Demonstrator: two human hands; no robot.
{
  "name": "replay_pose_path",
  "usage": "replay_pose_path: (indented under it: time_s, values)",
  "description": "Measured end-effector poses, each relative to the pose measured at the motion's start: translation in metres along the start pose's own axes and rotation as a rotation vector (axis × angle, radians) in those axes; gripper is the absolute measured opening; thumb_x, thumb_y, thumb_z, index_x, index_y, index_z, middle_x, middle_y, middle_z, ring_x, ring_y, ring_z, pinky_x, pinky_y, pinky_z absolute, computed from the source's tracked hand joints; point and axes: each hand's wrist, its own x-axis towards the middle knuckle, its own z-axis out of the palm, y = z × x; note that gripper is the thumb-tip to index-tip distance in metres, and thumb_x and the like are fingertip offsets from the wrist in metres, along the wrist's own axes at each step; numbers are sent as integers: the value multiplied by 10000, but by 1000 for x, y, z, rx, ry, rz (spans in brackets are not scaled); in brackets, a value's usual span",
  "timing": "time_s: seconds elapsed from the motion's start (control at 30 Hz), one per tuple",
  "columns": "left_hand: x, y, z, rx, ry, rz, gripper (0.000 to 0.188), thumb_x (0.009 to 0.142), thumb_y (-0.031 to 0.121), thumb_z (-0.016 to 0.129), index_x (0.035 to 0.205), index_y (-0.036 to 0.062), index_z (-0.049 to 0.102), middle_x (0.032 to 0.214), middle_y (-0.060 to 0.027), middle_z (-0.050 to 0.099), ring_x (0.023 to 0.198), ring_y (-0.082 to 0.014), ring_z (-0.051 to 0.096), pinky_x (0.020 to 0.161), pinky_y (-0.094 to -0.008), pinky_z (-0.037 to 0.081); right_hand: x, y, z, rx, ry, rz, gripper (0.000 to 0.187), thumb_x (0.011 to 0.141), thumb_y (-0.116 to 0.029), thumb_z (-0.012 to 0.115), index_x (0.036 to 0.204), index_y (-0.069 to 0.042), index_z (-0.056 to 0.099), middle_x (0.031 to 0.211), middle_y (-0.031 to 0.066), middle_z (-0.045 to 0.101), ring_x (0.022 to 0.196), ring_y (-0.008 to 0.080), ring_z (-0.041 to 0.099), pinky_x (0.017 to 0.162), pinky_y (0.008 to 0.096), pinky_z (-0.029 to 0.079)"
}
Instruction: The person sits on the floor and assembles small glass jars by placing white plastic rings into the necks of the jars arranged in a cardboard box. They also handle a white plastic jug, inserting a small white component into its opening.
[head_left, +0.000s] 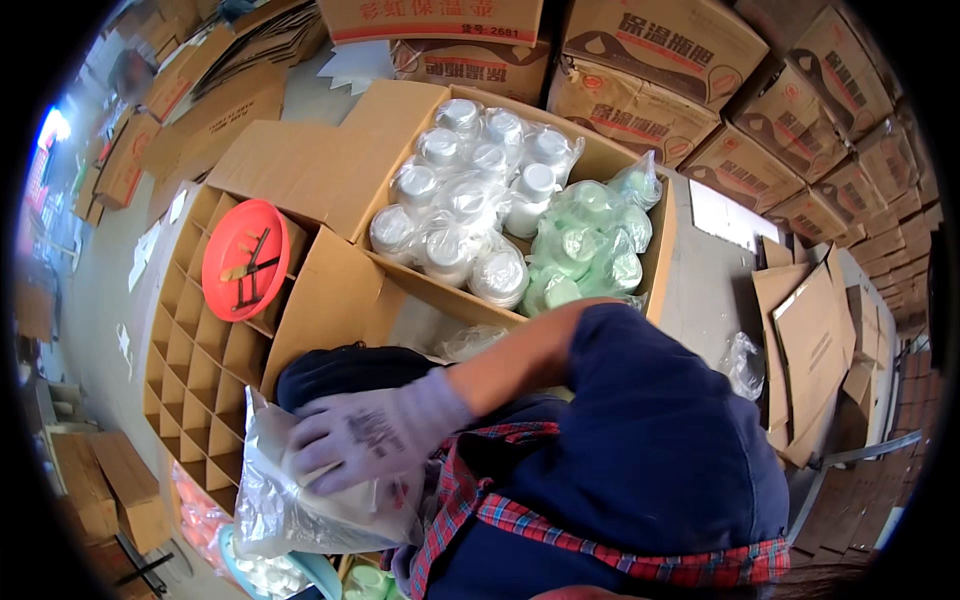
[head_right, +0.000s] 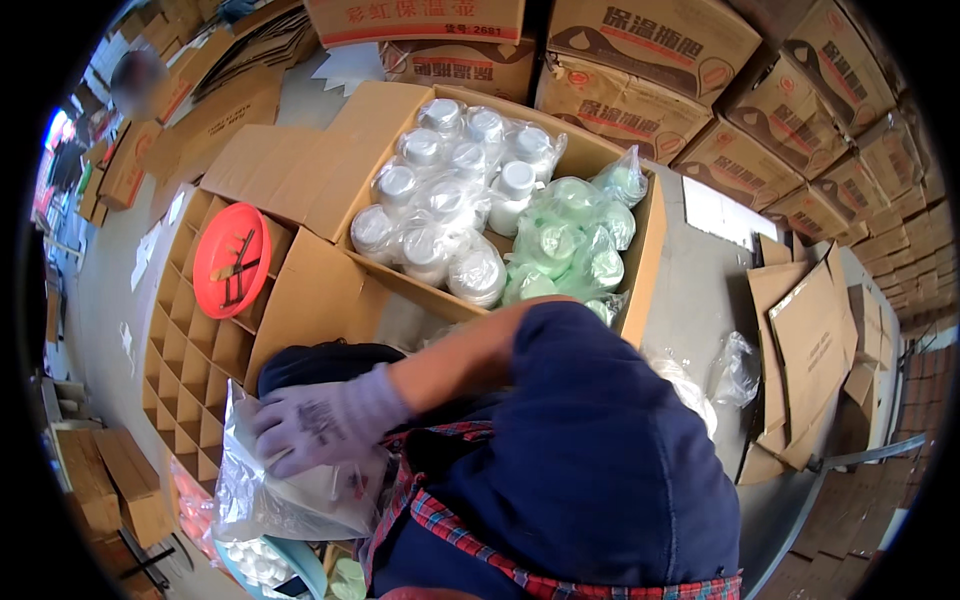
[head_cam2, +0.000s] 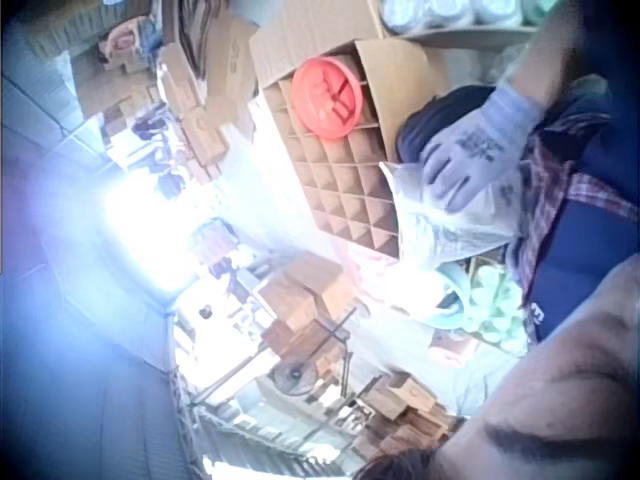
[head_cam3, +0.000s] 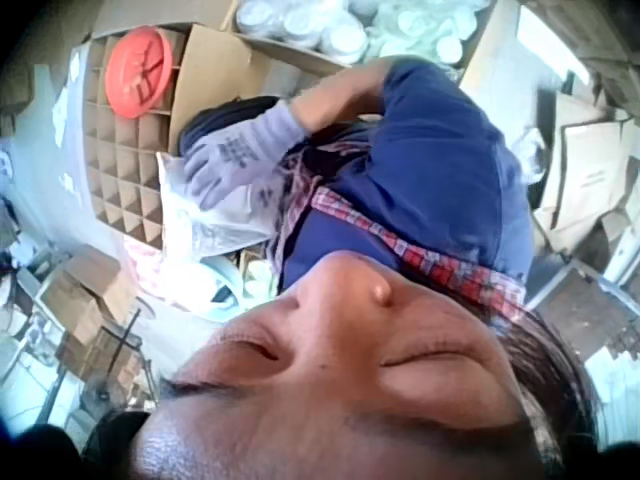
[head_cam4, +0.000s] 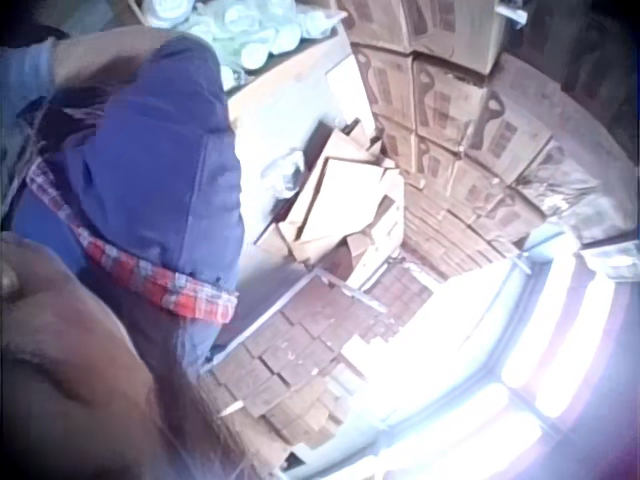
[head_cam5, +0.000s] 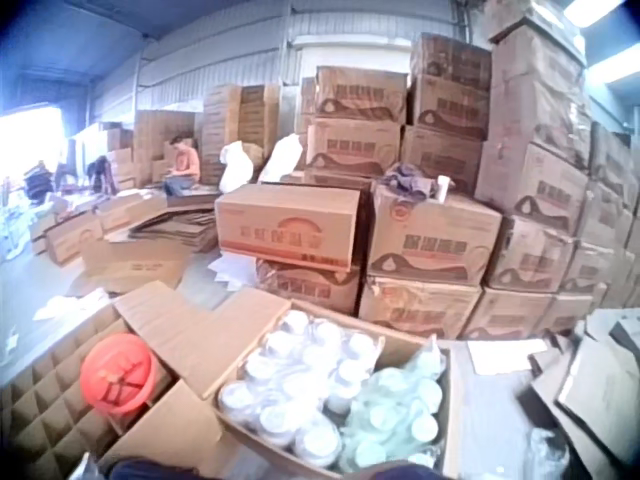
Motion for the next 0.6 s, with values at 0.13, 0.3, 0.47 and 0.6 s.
replay_pose_path:
  time_s: [0.13, 0.3, 0.47, 0.6]
  values:
    - [1, -10, 7, -45, -133, 44, 228, 862, 108, 608, 1059, -7, 604, 1120, -220, 587, 981, -343, 612, 825, -440, 515, 28, 55, 105, 164, -35, -325, 185, 812, -262, 586, 969, -187, 647, 1042, 33, 594, 1005, 248, 581, 857, 375, 466]
    - [18, -23, -3, 46, -183, 12, 219, 851, 104, 611, 1039, -7, 612, 1090, -215, 599, 967, -345, 616, 819, -436, 516, 7, 54, -6, -158, -302, -268, 139, 788, -263, 647, 908, -195, 633, 953, 16, 597, 952, 222, 582, 854, 330, 464]
    - [58, -35, 30, 33, -232, 41, 210, 840, 101, 614, 1019, -8, 621, 1059, -210, 610, 953, -348, 620, 813, -433, 516, -202, 57, -161, -252, 144, 791, 329, 908, -260, 615, 1165, -54, 620, 1100, 116, 652, 1012, 257, 611, 897, 374, 477]
    - [84, -37, 28, 98, -262, 46, 203, 831, 98, 617, 1004, -8, 627, 1035, -205, 619, 941, -350, 623, 808, -430, 517, -308, 74, -242, -916, -132, 1522, 419, 783, -258, 669, 1170, -119, 588, 982, 99, 673, 944, 269, 617, 814, 397, 498]
